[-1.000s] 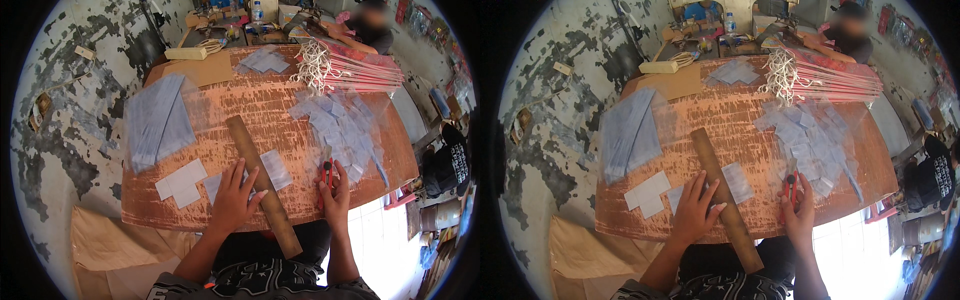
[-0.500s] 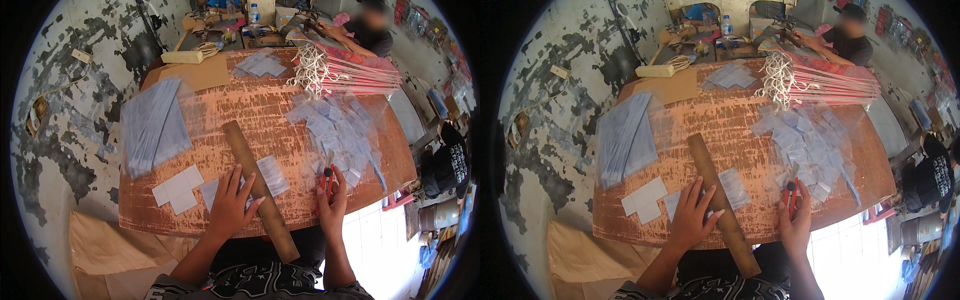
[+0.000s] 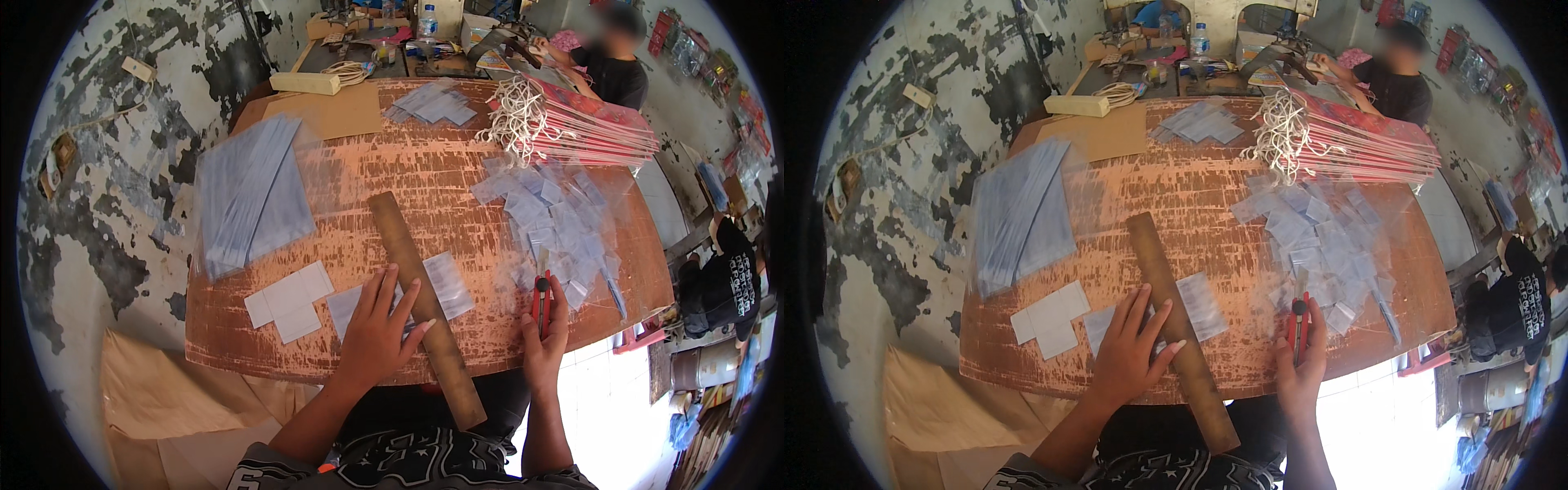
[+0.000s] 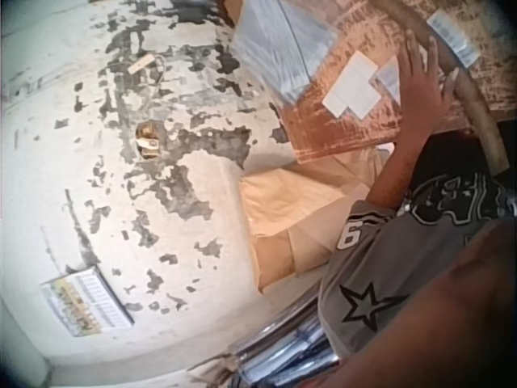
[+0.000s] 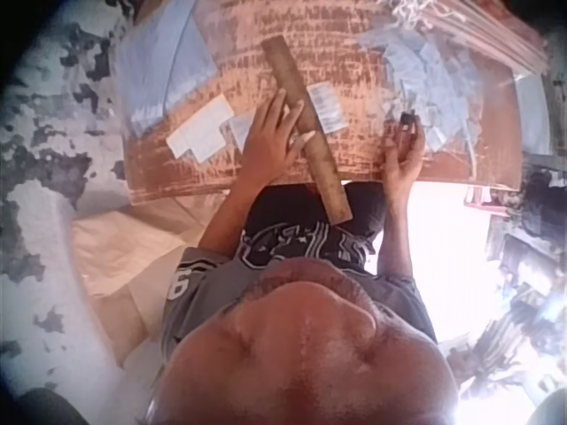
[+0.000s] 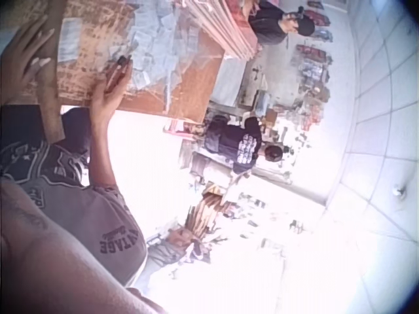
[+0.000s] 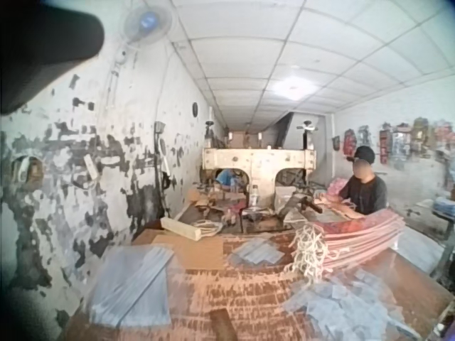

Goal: The person uses a ruler and a red utility knife to cut a translucent plastic sheet on a wooden table. They measure the sheet, score it along the ruler, and then fold and snap it to separate the pieces. The person repeats this process to create multiple smaller rectangular pieces.

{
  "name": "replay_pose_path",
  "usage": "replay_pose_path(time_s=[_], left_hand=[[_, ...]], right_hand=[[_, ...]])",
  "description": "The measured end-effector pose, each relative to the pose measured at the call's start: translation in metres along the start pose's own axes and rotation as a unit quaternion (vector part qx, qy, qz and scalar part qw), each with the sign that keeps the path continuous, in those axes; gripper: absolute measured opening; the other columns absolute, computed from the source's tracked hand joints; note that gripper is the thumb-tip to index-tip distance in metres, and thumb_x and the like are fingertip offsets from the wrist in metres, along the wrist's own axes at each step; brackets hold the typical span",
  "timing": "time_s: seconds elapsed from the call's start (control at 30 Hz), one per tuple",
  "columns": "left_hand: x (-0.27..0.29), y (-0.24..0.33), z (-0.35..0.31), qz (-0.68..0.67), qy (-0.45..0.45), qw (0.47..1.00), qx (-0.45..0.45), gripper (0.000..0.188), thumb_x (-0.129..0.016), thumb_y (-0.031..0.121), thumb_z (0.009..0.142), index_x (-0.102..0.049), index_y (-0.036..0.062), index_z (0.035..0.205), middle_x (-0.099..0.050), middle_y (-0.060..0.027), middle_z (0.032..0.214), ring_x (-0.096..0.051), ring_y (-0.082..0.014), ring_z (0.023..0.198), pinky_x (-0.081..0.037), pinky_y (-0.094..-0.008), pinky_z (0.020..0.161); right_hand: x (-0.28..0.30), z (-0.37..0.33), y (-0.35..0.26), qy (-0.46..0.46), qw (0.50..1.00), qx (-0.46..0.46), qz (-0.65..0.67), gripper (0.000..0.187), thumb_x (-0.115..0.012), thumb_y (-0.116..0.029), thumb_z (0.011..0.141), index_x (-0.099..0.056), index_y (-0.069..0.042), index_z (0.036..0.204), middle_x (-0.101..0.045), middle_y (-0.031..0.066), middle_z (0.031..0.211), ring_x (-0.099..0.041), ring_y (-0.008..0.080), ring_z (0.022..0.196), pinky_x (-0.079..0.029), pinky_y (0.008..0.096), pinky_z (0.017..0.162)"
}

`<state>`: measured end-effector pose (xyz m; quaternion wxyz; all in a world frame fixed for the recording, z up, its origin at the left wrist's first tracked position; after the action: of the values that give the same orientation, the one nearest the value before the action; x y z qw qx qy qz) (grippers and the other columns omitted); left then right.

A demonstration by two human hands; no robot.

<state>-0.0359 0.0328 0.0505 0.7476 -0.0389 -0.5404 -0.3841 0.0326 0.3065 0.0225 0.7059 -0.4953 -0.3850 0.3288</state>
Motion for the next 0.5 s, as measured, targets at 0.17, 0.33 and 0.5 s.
replay_pose_path(time_s=[0.17,0.33,0.5], left_hand=[[-0.002,-0.002,0.000,-0.012,0.000,1.000,0.005,0.063,-0.072,0.041,0.101,-0.060,0.0019,0.149,-0.045,-0.0328,0.160,-0.045,-0.0506,0.147,-0.041,-0.0564,0.121],[-0.003,-0.003,-0.002,-0.008,0.003,1.000,0.001,0.063,-0.072,0.041,0.101,-0.060,0.0021,0.149,-0.044,-0.0330,0.161,-0.044,-0.0508,0.148,-0.040,-0.0569,0.121],[-0.004,-0.003,-0.003,-0.011,0.003,1.000,0.004,0.063,-0.070,0.042,0.103,-0.058,0.0023,0.151,-0.042,-0.0317,0.163,-0.042,-0.0500,0.151,-0.038,-0.0586,0.123]], right_hand=[[0.003,0.003,0.003,0.016,0.999,0.038,-0.009,0.065,-0.056,-0.001,0.104,-0.035,-0.005,0.166,-0.054,0.0091,0.131,-0.055,0.0130,0.094,-0.047,0.0285,0.081],[-0.002,-0.001,-0.003,0.014,1.000,-0.022,0.006,0.062,-0.056,-0.004,0.106,-0.034,-0.002,0.165,-0.043,0.0172,0.168,-0.055,0.0273,0.143,-0.043,0.0412,0.119],[-0.002,0.000,-0.010,0.026,0.999,-0.004,-0.040,0.060,-0.057,-0.007,0.108,-0.037,-0.002,0.164,-0.048,0.0171,0.165,-0.059,0.0266,0.139,-0.045,0.0414,0.117]])
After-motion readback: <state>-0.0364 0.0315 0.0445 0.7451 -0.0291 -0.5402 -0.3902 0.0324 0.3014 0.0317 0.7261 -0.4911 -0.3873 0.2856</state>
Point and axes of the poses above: each hand's wrist, its own z-axis towards the middle knuckle, its own x-axis out of the back of the hand, y = z × x, the point moved 10 cm from there along z, towards the middle knuckle
